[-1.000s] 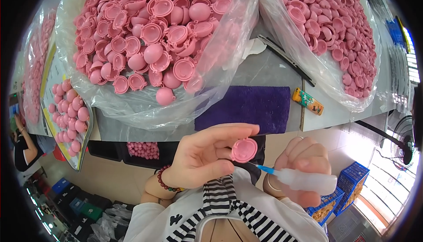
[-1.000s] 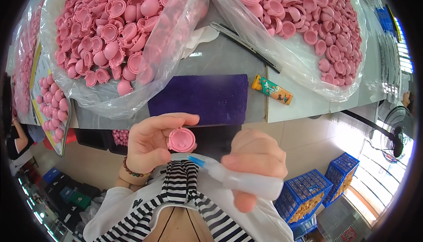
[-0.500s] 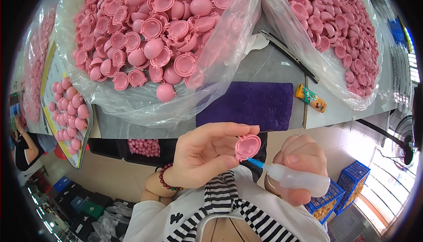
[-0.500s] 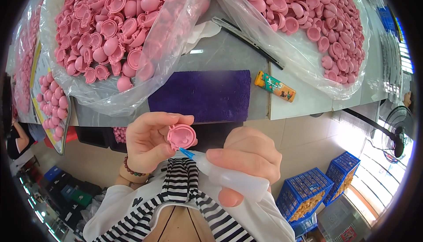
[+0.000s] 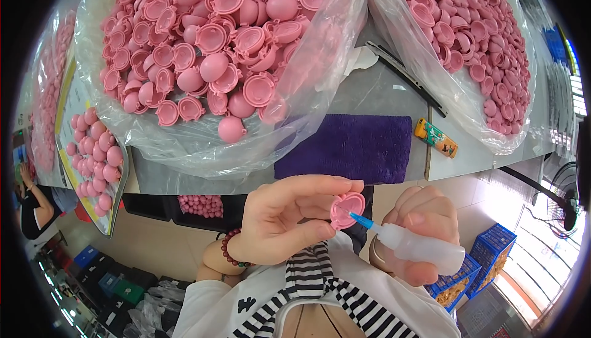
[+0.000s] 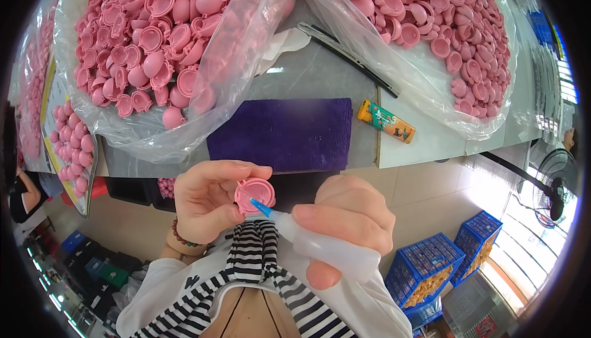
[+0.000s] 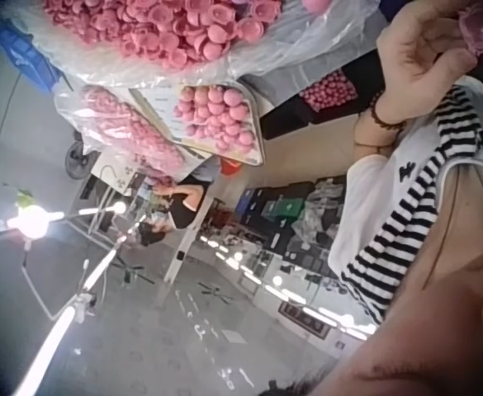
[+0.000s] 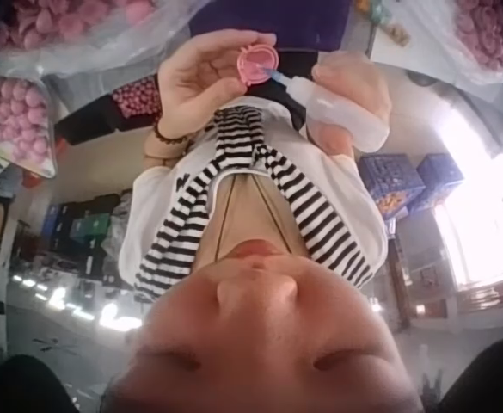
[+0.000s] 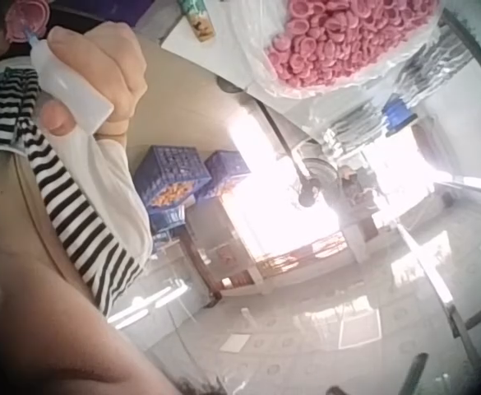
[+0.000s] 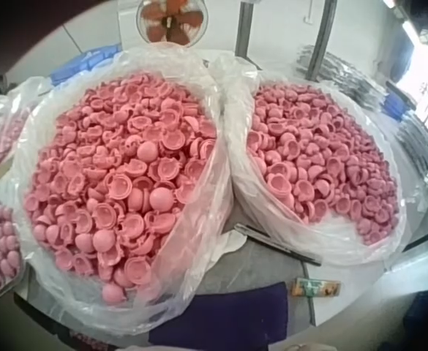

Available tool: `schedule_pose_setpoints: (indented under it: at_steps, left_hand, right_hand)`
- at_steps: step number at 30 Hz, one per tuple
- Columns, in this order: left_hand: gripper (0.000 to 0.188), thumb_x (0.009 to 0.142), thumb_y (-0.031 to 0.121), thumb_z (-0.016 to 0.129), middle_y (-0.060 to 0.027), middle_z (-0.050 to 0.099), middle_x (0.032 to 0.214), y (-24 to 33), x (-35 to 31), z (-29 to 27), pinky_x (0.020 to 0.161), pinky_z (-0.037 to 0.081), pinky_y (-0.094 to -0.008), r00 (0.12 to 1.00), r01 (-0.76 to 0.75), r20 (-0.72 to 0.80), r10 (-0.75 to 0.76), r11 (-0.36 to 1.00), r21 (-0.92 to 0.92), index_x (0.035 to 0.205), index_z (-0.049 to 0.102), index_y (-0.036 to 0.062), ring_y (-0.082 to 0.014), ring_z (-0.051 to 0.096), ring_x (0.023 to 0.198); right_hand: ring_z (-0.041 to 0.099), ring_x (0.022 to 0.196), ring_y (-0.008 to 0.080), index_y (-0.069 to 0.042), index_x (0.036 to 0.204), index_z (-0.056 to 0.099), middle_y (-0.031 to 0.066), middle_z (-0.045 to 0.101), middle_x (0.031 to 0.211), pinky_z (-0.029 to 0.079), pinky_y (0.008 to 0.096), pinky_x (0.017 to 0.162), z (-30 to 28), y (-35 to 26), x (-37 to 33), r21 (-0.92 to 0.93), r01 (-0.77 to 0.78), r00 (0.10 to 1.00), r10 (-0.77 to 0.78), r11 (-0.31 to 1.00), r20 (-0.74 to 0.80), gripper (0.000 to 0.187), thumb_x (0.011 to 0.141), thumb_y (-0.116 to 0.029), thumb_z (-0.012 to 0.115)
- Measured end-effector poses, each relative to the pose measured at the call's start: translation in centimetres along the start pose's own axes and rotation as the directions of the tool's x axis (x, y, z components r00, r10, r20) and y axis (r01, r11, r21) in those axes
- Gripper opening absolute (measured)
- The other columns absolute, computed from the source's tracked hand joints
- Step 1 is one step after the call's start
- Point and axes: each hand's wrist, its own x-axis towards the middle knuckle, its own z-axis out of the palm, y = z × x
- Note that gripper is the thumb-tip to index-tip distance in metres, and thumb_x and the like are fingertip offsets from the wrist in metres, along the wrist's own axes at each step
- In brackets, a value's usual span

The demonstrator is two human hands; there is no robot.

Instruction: Applying glue to plastic sphere halves and pressing them together to assemble complete balls.

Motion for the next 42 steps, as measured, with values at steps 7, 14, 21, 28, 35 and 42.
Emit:
schedule_pose_setpoints:
  at_steps: [7,14,21,28,35,42]
  left_hand:
    - [0.044,0.075,-0.001,0.066,-0.0277,0.052,0.115,-0.1,0.1,-0.3,0.087,0.047,-0.0369,0.999,-0.041,0.033,0.04,0.999,0.036,0.115,0.047,-0.0079,-0.0282,0.057,0.101]
    - [0.038,0.071,-0.011,0.063,-0.0227,0.052,0.117,0.7,0.3,0.0,0.081,0.051,-0.0309,0.985,-0.161,0.01,0.172,0.898,0.409,0.108,0.055,-0.0081,-0.0249,0.06,0.099]
    - [0.038,0.066,-0.007,0.068,-0.0214,0.06,0.104,1.0,0.7,0.1,0.074,0.051,-0.0282,0.89,-0.364,0.142,0.433,0.489,0.793,0.103,0.059,-0.0054,-0.0251,0.063,0.088]
    - [0.032,0.078,-0.01,0.053,-0.0256,0.054,0.113,-0.8,0.7,-1.0,0.084,0.048,-0.0362,0.956,-0.216,0.165,0.243,0.962,-0.166,0.11,0.052,-0.0068,-0.028,0.057,0.102]
    - [0.036,0.088,0.002,0.047,-0.0245,0.049,0.12,-1.9,0.7,-1.2,0.084,0.047,-0.0371,0.931,0.153,0.351,0.097,0.771,-0.618,0.123,0.04,-0.0037,-0.0248,0.057,0.099]
    - [0.036,0.086,0.005,0.053,-0.0231,0.05,0.115,-0.8,0.9,-0.2,0.077,0.05,-0.0362,0.939,0.234,0.343,0.014,0.703,-0.672,0.119,0.042,0.0,-0.0254,0.059,0.09]
  right_hand:
    - [0.038,0.048,0.0107,0.007,0.09,0.056,0.0057,0.043,0.066,0.022,0.0236,0.039,0.3,0.3,-0.1,-0.032,0.037,0.997,-0.039,0.999,-0.067,0.063,0.084,-0.055,0.046]
    - [0.038,0.047,0.0111,0.007,0.091,0.056,0.0057,0.043,0.065,0.024,0.0243,0.04,0.1,0.5,0.0,-0.096,0.04,0.999,-0.039,0.995,0.015,0.063,0.085,-0.055,0.044]
    - [0.041,0.055,0.0119,0.007,0.098,0.054,0.0065,0.043,0.069,0.028,0.024,0.046,0.3,1.4,0.6,0.023,0.077,0.993,-0.075,0.997,-0.093,0.058,0.083,-0.05,0.05]
    - [0.057,0.076,0.0138,-0.002,0.104,0.052,0.0087,0.063,0.09,0.041,0.0216,0.064,-0.5,4.2,5.3,-0.427,-0.369,0.922,0.384,0.826,-0.053,0.032,0.074,-0.004,0.063]
    - [0.057,0.088,0.013,-0.004,0.105,0.056,0.0056,0.06,0.105,0.044,0.0249,0.067,-2.4,4.5,6.8,-0.608,-0.173,0.978,0.209,0.775,-0.011,0.035,0.071,-0.003,0.066]
    - [0.057,0.089,0.0231,-0.004,0.097,0.063,0.0107,0.062,0.096,0.042,0.0326,0.08,-14.8,5.4,9.0,-0.998,0.022,0.96,0.277,0.063,0.038,0.02,0.078,-0.009,0.06]
